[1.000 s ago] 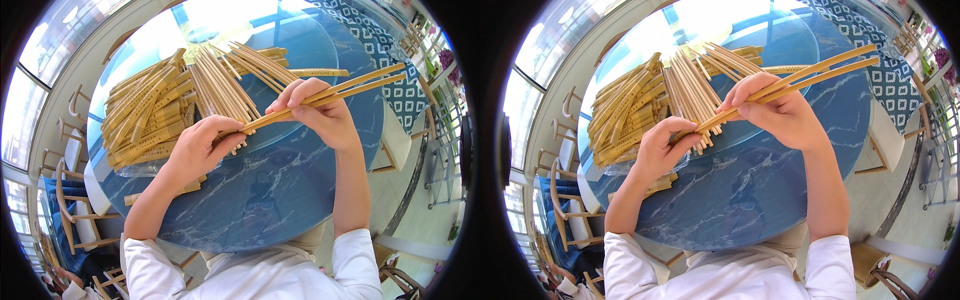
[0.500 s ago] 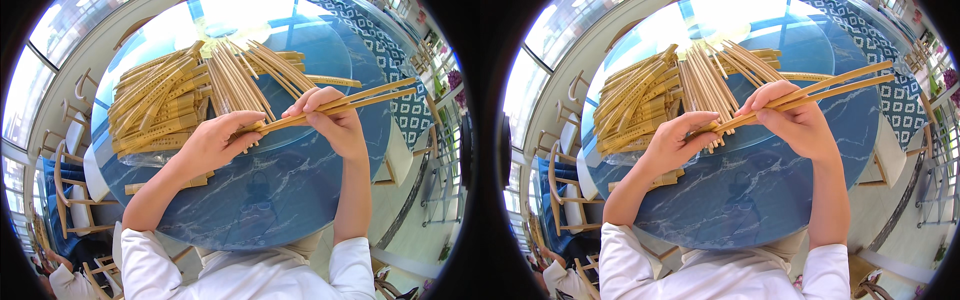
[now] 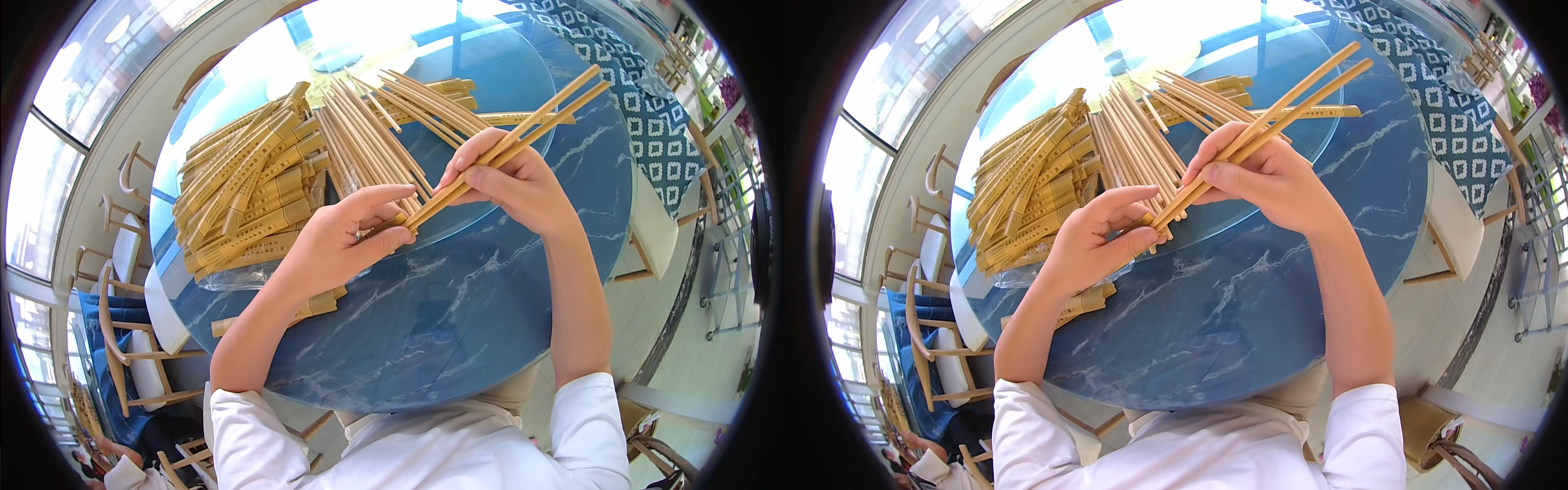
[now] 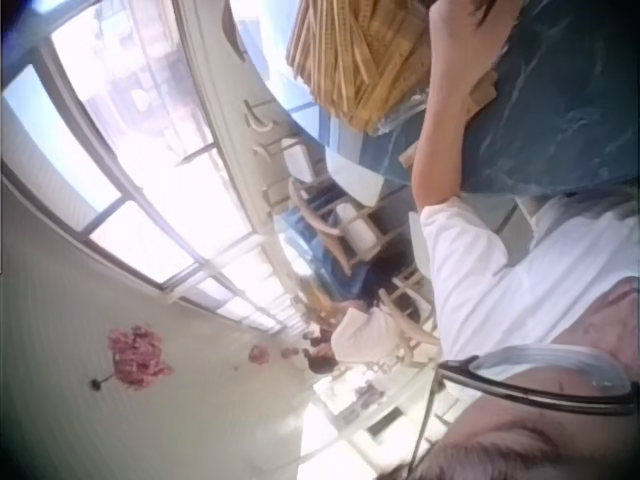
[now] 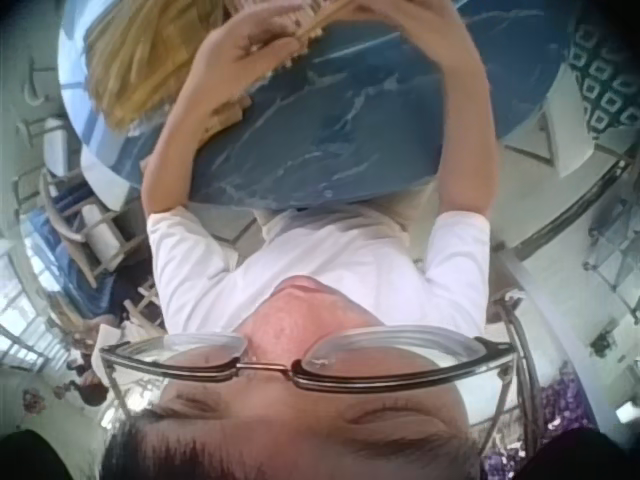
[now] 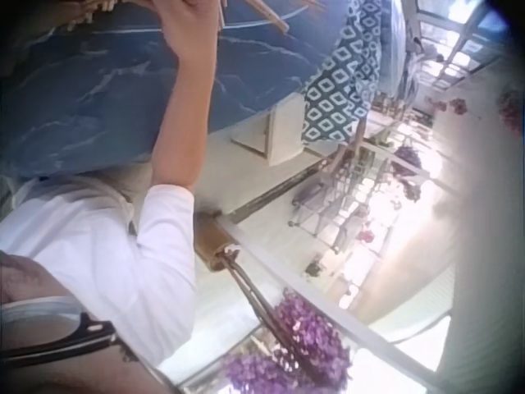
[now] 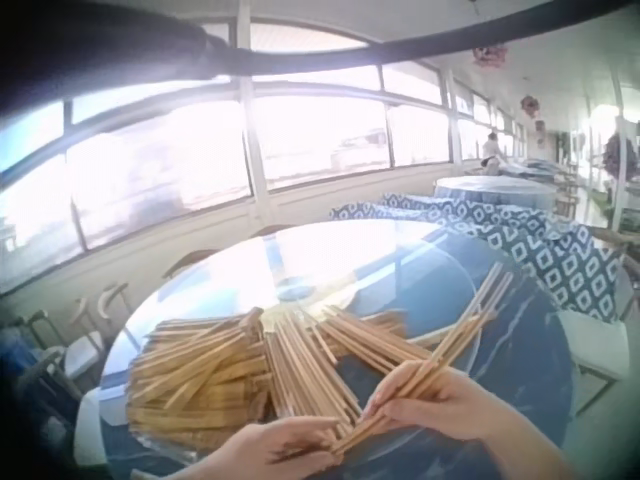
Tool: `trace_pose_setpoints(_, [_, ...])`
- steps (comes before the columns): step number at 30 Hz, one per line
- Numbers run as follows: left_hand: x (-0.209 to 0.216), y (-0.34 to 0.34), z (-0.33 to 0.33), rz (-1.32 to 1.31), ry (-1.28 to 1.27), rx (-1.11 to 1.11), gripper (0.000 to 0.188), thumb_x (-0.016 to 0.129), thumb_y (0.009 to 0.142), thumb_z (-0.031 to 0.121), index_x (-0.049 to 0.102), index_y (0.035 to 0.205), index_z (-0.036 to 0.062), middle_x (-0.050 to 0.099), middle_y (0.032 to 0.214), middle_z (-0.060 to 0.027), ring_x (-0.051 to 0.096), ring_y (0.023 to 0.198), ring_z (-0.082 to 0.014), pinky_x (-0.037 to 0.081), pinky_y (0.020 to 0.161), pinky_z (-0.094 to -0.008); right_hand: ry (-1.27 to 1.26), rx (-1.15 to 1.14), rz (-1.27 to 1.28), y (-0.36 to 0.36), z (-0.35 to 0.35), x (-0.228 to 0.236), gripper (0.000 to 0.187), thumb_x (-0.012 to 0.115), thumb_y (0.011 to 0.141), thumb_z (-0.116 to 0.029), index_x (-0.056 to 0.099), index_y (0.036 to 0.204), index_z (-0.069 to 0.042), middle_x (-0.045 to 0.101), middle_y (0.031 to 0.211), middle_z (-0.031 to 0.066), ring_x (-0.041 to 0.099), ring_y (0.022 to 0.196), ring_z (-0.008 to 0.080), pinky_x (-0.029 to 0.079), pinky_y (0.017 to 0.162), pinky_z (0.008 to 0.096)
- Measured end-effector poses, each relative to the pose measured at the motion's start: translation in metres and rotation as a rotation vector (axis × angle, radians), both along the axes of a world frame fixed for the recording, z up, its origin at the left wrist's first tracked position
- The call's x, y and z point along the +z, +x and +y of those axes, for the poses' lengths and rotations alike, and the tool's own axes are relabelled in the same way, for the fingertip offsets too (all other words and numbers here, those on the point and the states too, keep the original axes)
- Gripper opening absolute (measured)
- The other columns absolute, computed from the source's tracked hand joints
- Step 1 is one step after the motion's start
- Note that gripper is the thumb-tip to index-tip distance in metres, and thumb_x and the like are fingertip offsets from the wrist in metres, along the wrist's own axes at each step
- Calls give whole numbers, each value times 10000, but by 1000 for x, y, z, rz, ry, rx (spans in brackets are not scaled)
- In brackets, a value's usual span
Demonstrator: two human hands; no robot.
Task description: The person repeatedly picks up pairs of bamboo chopsticks and their paper sleeves from a pile on a blue marble table, inserts the chopsticks into the sleeves, and places the assembled units back on the table. The process is repeated continuously throughout the clip.
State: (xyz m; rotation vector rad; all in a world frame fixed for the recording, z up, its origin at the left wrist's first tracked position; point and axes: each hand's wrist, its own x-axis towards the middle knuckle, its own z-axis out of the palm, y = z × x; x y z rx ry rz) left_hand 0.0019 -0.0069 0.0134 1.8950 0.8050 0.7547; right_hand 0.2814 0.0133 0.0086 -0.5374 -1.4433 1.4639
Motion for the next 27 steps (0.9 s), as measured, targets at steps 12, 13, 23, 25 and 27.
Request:
trace_pose_setpoints(12, [-3, 3, -4, -1, -17, 66, 478, 706, 989, 4, 563, 1443, 60, 762, 1062, -99, 740, 987, -155, 583, 856, -302, -150, -92, -47, -10, 1, 3, 164, 660, 1041, -166, 629, 1074, -9, 723, 976, 107, 773, 947, 208, 673, 796, 306])
trace_pose_setpoints(13, [-3, 3, -4, 9, -10, 74, 481, 706, 989, 3, 561, 1445, 57, 762, 1065, -102, 740, 990, -156, 584, 857, -304, -172, -91, -32, -11, 1, 2, 169, 666, 1038, -169, 630, 1071, -7, 724, 976, 110, 774, 944, 207, 674, 796, 304])
trace_pose_setpoints(23, [-3, -2, 0, 52, 33, 163, 471, 726, 984, 24, 571, 1428, 32, 763, 1067, -112, 733, 1006, -157, 586, 883, -307, -283, -97, 55, -21, 8, -12, 220, 708, 1021, -206, 652, 1043, 6, 747, 955, 142, 785, 903, 210, 676, 787, 289])
trace_pose_setpoints(25, [-3, 1, -1, 88, 56, 186, 466, 728, 982, 24, 576, 1422, 27, 764, 1066, -114, 733, 1011, -157, 585, 888, -308, -303, -98, 52, -23, 8, -13, 232, 723, 1014, -225, 660, 1022, -1, 751, 936, 141, 786, 885, 202, 676, 777, 287])
trace_pose_setpoints(27, [-3, 2, -1, 105, 63, 201, 461, 730, 980, 25, 582, 1416, 23, 765, 1066, -116, 732, 1016, -157, 584, 893, -308, -327, -101, 47, -26, 7, -14, 242, 738, 1004, -243, 667, 995, -13, 753, 915, 135, 787, 866, 190, 675, 767, 284])
